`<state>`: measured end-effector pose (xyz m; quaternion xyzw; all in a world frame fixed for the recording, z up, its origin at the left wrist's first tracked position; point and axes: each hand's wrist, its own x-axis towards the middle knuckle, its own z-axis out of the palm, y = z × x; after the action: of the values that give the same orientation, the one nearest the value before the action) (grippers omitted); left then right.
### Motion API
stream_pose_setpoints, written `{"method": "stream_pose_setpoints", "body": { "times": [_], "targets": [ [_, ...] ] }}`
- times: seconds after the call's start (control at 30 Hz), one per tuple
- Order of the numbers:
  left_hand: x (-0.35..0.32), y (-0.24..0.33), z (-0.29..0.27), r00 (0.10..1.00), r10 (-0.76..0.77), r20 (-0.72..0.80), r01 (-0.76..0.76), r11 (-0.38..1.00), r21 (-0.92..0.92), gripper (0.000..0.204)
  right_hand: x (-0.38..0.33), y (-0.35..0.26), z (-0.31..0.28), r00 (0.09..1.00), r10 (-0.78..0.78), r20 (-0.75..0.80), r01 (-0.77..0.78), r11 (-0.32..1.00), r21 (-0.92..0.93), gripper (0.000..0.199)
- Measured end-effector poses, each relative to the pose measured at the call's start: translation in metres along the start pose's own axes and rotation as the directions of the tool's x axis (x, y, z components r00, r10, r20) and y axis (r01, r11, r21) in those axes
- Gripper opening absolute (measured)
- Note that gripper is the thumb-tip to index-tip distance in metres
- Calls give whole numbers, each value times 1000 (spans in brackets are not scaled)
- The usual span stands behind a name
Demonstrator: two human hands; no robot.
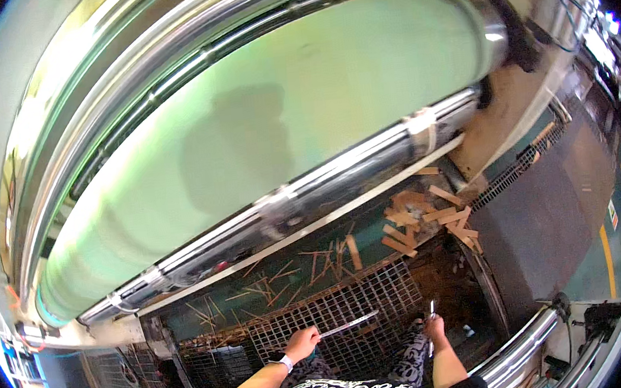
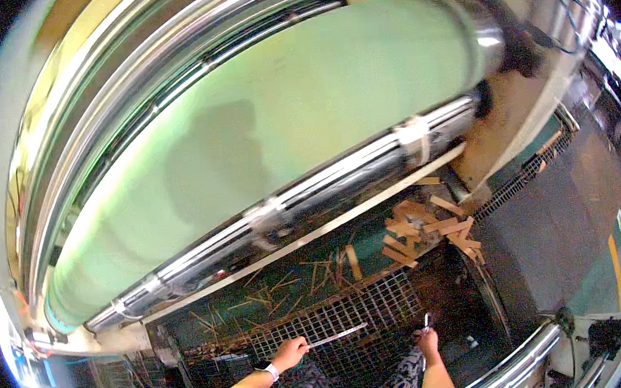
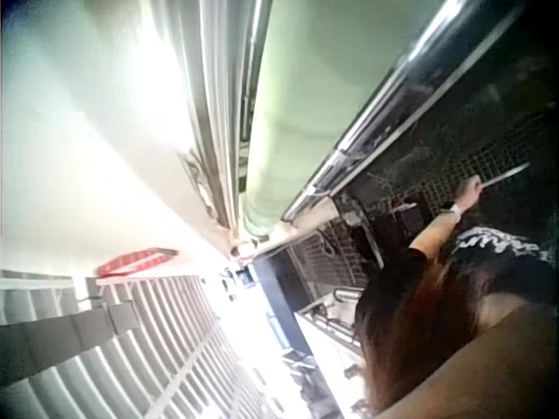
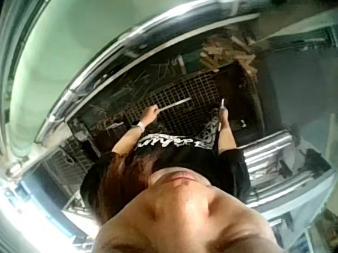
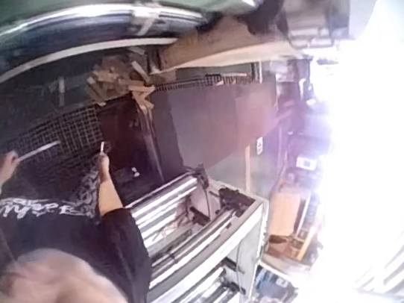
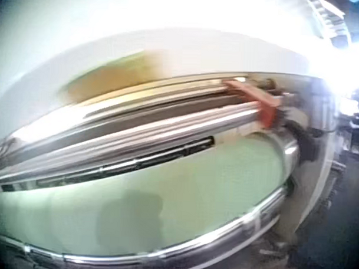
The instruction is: The person measures a large curved metal duct using a tape measure and an Allen key. They repeatedly position the tape measure along the duct's surface, mark specific points with the Allen key, and adjust the tape measure to verify dimensions.
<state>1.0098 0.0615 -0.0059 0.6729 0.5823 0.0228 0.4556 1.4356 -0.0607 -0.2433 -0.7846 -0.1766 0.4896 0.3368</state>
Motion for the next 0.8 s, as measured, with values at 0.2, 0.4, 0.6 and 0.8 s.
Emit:
{"method": "stream_pose_setpoints", "body": {
  "times": [0.2,0.4,0.6,0.8],
  "targets": [
    [-88,-160,-108,975,-14,-220,11,1000,-17,15,-6,-37,184,988,130,87,-133,991,22,22],
    [-130,-217,-237,896,2,-445,9,1000,23,12,-78,-116,417,711,-149,687,449,848,-281,22],
    [-76,-169,-274,853,144,-501,-93,988,125,11,-139,-215,499,785,-180,592,463,805,-370,34],
    [34,-124,-254,744,492,-452,-373,867,330,15,-84,-197,511,830,-327,452,533,702,-473,35]
  ]
}}
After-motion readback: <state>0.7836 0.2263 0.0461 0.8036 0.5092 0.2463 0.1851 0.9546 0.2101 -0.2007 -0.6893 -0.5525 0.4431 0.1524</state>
